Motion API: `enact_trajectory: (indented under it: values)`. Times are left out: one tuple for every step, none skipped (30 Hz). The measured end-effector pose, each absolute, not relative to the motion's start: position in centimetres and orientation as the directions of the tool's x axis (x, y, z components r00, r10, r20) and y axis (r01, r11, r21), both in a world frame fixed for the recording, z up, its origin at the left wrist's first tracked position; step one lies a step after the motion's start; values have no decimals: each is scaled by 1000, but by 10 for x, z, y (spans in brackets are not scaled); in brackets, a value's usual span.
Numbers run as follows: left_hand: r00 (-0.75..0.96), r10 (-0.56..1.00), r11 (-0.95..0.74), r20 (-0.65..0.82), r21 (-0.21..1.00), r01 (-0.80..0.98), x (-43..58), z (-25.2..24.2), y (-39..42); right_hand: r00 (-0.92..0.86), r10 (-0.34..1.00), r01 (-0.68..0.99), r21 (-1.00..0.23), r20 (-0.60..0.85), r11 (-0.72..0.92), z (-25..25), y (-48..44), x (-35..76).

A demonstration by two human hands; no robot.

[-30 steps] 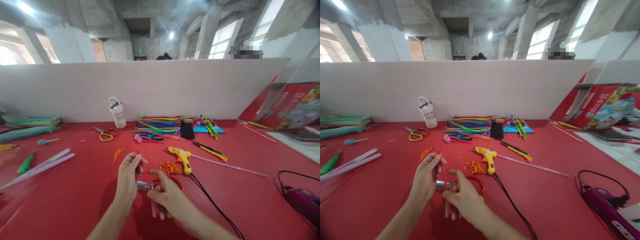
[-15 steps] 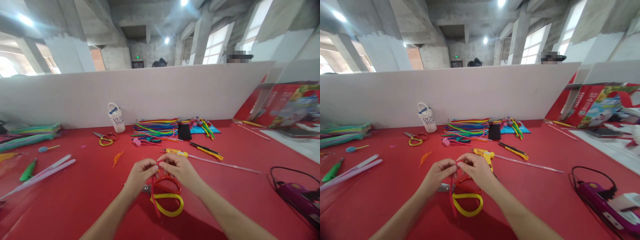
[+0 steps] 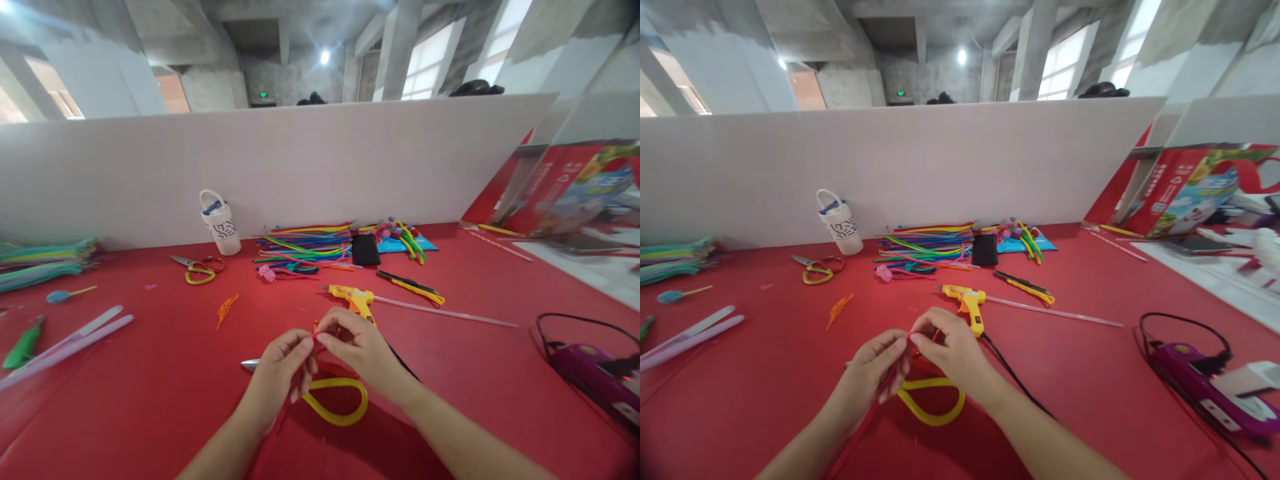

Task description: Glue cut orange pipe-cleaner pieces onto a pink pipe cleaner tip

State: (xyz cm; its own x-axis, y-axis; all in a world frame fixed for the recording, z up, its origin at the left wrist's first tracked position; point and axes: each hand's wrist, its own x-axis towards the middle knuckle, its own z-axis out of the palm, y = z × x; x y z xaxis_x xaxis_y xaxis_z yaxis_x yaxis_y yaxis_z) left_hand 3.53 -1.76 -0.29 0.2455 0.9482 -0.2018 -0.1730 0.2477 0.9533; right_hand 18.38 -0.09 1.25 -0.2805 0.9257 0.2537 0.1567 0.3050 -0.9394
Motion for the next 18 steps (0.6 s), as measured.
enact_trajectory:
  values:
    - [215, 961, 206, -175, 969, -133, 36, -3, -17, -268, 929, 165, -937, 257, 307, 13, -1, 184]
    - [196, 969, 175, -152, 979, -104, 36, -2, -17, -261, 933, 155, -943, 247, 293, 13, -2, 184]
    - [185, 972, 159, -141, 983, -87, 36, -1, -17, -264, 938, 130, -955, 225, 265, 12, -1, 184]
    - [181, 973, 158, -141, 984, -84, 35, 0, -17, -275, 942, 86, -971, 192, 224, 12, 0, 185]
    - [186, 971, 167, -148, 982, -90, 34, 1, -17, -294, 944, 29, -986, 151, 167, 10, 1, 185]
    - [202, 967, 179, -156, 978, -103, 33, 2, -17, -318, 942, -42, -994, 107, 99, 9, 2, 186]
    - [222, 962, 191, -162, 975, -116, 32, 3, -17, -349, 935, -121, -992, 64, 23, 7, 3, 187]
    - [244, 956, 197, -163, 973, -123, 30, 4, -17, -383, 923, -200, -978, 24, -58, 5, 4, 187]
    - [268, 950, 198, -160, 973, -122, 30, 5, -18, -418, 909, -272, -952, -12, -138, 4, 5, 188]
    - [286, 945, 197, -157, 974, -114, 29, 6, -18, -449, 892, -329, -920, -45, -212, 2, 5, 188]
    - [296, 942, 194, -156, 976, -103, 29, 6, -18, -478, 875, -368, -888, -73, -276, 1, 5, 188]
    - [300, 941, 192, -157, 977, -89, 28, 7, -19, -504, 858, -393, -860, -96, -326, 1, 4, 188]
    - [300, 940, 191, -161, 979, -74, 29, 7, -19, -526, 843, -405, -839, -111, -364, 1, 4, 188]
    - [298, 940, 191, -166, 980, -59, 29, 6, -19, -542, 832, -412, -825, -121, -388, 1, 3, 188]
    - [294, 940, 192, -170, 980, -46, 29, 6, -19, -553, 823, -413, -817, -126, -403, 1, 3, 189]
    - [288, 942, 190, -172, 981, -38, 29, 6, -19, -560, 818, -410, -814, -131, -411, 1, 3, 189]
    - [283, 944, 187, -170, 982, -33, 29, 5, -18, -561, 817, -405, -816, -135, -413, 1, 4, 189]
    - [280, 945, 183, -167, 983, -31, 29, 5, -18, -555, 821, -398, -823, -135, -405, 2, 4, 188]
